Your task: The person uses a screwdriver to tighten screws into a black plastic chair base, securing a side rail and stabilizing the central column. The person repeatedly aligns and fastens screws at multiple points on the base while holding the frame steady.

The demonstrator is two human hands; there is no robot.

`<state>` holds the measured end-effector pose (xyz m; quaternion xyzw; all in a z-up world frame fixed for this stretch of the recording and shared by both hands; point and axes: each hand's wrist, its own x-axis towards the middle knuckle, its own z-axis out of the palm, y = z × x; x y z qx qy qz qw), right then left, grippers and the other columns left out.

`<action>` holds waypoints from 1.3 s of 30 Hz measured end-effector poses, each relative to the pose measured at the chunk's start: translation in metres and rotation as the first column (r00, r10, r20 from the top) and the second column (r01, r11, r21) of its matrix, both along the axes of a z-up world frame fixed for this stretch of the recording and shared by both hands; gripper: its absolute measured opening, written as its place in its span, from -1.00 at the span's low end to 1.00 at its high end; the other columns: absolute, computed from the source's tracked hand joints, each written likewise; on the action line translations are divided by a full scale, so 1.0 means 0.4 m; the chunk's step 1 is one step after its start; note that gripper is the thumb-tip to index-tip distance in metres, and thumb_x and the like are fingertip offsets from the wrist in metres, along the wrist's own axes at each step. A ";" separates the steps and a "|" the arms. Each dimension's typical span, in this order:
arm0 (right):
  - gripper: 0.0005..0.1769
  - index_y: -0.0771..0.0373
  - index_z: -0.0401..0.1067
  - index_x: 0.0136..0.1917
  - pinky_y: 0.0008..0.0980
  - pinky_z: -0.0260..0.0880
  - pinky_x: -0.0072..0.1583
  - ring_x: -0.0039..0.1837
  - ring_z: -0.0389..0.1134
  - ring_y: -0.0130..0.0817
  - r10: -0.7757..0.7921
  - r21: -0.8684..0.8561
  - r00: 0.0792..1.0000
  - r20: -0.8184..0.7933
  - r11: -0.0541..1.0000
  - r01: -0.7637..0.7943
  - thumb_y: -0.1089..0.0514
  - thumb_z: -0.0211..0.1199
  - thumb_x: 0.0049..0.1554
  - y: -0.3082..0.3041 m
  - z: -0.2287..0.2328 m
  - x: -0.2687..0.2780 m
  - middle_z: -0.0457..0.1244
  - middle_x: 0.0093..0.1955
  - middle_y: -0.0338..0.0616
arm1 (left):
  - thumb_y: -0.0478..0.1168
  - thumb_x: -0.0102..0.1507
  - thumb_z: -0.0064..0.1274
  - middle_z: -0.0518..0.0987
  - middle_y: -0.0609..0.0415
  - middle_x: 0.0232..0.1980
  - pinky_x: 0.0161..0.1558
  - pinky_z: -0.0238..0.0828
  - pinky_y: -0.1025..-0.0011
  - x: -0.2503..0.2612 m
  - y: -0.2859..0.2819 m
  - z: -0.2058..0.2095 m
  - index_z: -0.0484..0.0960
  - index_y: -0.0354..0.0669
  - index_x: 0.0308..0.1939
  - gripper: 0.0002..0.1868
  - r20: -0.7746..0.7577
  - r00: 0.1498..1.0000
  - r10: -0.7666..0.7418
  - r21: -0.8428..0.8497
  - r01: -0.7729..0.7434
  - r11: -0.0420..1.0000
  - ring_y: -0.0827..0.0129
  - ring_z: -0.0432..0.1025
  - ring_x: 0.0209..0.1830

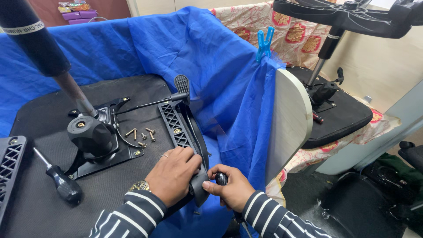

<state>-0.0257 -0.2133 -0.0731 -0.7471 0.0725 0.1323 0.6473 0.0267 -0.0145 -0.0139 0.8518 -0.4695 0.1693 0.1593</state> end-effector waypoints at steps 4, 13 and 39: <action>-0.70 0.19 0.43 -0.03 -0.45 0.16 -0.49 -0.52 0.21 -0.49 0.011 0.005 1.000 -0.003 1.000 -0.011 0.06 0.45 0.07 -0.001 -0.001 0.003 0.19 -0.48 -0.28 | -0.17 0.21 0.11 0.47 0.01 -0.18 -0.06 0.36 0.15 -0.002 0.009 0.002 0.53 -0.18 -0.25 -0.83 -0.070 0.990 0.123 0.091 -0.116 0.989 0.10 0.38 -0.05; -0.71 0.21 0.42 -0.03 -0.46 0.14 -0.50 -0.53 0.21 -0.49 0.016 0.030 1.000 0.013 0.999 -0.017 0.09 0.45 0.07 -0.001 -0.005 0.005 0.20 -0.48 -0.27 | -0.25 0.13 0.10 0.49 0.05 -0.18 -0.02 0.36 0.16 0.002 0.006 -0.012 0.56 -0.11 -0.22 -0.85 -0.059 0.998 0.025 0.028 -0.023 0.999 0.15 0.42 -0.07; -0.72 0.21 0.40 -0.04 -0.45 0.14 -0.49 -0.53 0.19 -0.49 0.045 0.046 0.998 -0.034 0.998 -0.044 0.11 0.44 0.08 -0.008 -0.002 0.012 0.19 -0.49 -0.26 | -0.22 -0.06 0.18 0.49 0.07 -0.18 -0.09 0.33 0.07 0.022 0.002 0.041 0.52 -0.13 -0.16 -0.61 0.007 0.999 -0.053 0.247 0.049 0.968 0.17 0.41 -0.07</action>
